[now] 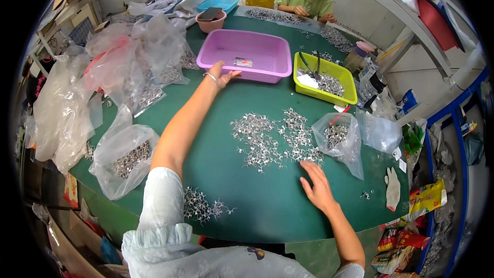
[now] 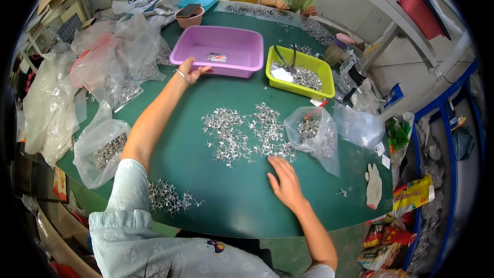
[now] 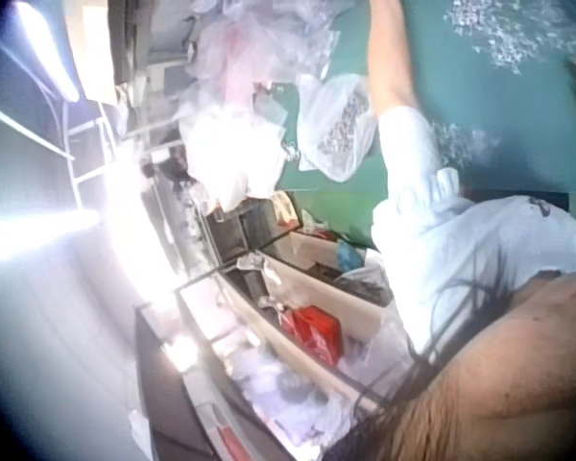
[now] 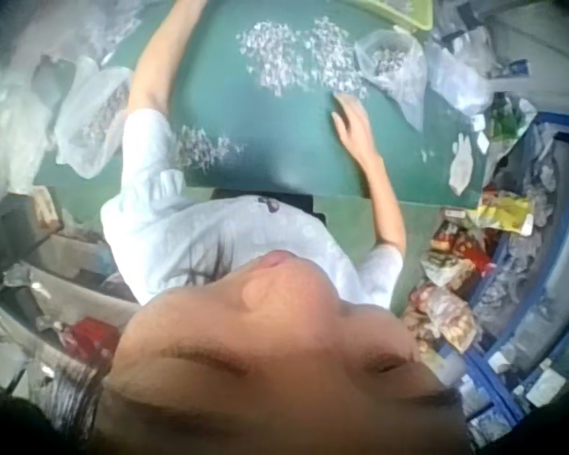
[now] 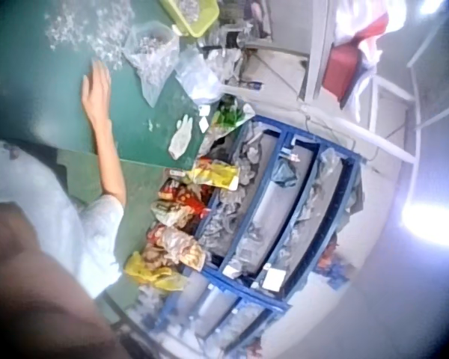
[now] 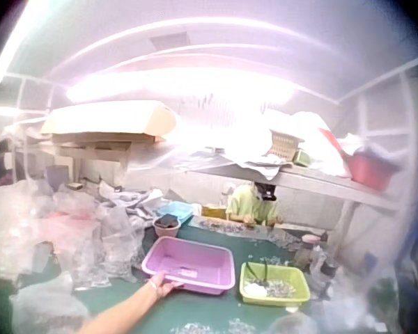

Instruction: The person sorts small silver metal components on a green table, separating them into piles and transferring them into a purple basket. The person then carries the basket to a shelf and pours the contents into a large sack before returning to the table to continue sorting.

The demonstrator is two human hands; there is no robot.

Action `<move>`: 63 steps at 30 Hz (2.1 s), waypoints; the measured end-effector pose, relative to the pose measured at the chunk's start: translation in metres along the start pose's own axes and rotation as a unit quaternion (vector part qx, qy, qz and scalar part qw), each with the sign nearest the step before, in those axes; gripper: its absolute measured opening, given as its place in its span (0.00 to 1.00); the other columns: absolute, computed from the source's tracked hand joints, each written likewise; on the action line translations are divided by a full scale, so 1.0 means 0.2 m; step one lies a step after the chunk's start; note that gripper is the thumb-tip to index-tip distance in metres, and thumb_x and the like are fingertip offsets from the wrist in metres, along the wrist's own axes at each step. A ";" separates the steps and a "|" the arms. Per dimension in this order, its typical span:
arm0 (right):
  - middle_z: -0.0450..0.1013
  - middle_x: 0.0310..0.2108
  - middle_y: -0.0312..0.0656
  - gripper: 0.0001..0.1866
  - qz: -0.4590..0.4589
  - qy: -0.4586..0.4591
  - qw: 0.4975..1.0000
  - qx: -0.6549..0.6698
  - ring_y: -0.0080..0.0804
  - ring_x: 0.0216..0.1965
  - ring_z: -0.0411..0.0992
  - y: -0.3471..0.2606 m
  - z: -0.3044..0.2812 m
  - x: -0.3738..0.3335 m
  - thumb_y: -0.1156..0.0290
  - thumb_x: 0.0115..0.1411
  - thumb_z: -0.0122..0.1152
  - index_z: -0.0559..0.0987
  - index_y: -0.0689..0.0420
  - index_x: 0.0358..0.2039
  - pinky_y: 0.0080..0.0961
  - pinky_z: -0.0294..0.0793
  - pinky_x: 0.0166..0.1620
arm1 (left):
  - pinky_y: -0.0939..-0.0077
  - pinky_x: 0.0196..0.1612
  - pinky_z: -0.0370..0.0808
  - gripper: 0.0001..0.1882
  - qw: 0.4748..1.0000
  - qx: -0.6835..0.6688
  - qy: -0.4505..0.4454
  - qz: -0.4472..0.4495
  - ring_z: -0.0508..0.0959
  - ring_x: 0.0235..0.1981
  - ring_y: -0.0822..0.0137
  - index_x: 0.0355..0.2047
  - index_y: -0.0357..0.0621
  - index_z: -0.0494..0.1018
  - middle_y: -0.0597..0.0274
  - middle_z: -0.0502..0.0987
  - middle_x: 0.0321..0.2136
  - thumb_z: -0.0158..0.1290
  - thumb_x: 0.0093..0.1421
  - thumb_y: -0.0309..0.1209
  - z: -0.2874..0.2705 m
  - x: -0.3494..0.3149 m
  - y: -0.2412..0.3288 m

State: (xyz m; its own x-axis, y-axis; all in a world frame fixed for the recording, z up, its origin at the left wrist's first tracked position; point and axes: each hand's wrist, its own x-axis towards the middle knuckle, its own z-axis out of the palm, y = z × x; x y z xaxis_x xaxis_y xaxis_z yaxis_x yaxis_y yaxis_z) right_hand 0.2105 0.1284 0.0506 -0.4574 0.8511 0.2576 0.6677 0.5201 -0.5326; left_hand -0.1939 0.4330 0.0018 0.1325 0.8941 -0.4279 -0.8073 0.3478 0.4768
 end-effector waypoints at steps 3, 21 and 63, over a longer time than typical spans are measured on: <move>0.70 0.51 0.53 0.21 -0.016 0.026 0.999 -0.011 0.51 0.55 0.66 0.07 0.06 0.24 0.79 0.57 0.58 0.71 0.64 0.52 0.38 0.65 0.59 | 0.79 0.23 0.85 0.32 1.000 0.026 0.017 0.003 0.80 0.38 0.36 0.59 0.20 0.48 0.14 0.64 0.49 0.39 0.65 0.37 0.01 0.07 -0.02; 0.77 0.33 0.49 0.09 0.092 0.094 0.960 -0.246 0.46 0.39 0.73 0.55 0.41 1.22 0.80 0.50 0.53 0.81 0.63 0.29 0.38 0.73 0.46 | 0.60 0.34 0.77 0.17 0.971 0.073 0.195 0.120 0.74 0.40 0.52 0.45 0.34 0.61 0.48 0.61 0.46 0.52 0.59 0.27 0.12 -0.35 -0.34; 0.74 0.36 0.45 0.10 -0.229 -0.089 0.926 0.285 0.36 0.36 0.72 -0.64 0.26 0.17 0.83 0.57 0.58 0.78 0.64 0.40 0.28 0.72 0.44 | 0.81 0.34 0.76 0.12 0.979 0.043 -0.015 0.201 0.77 0.29 0.73 0.39 0.32 0.75 0.60 0.76 0.28 0.57 0.62 0.30 -0.11 -2.11 -1.13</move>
State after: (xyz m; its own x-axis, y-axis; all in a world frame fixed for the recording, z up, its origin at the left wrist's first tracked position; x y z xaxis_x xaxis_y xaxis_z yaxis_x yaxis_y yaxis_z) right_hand 0.0777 0.0875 0.0857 -0.7391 0.4986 0.4529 -0.0165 0.6588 -0.7522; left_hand -0.0800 -0.0290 0.0584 -0.1672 0.9710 -0.1708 -0.7465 -0.0115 0.6653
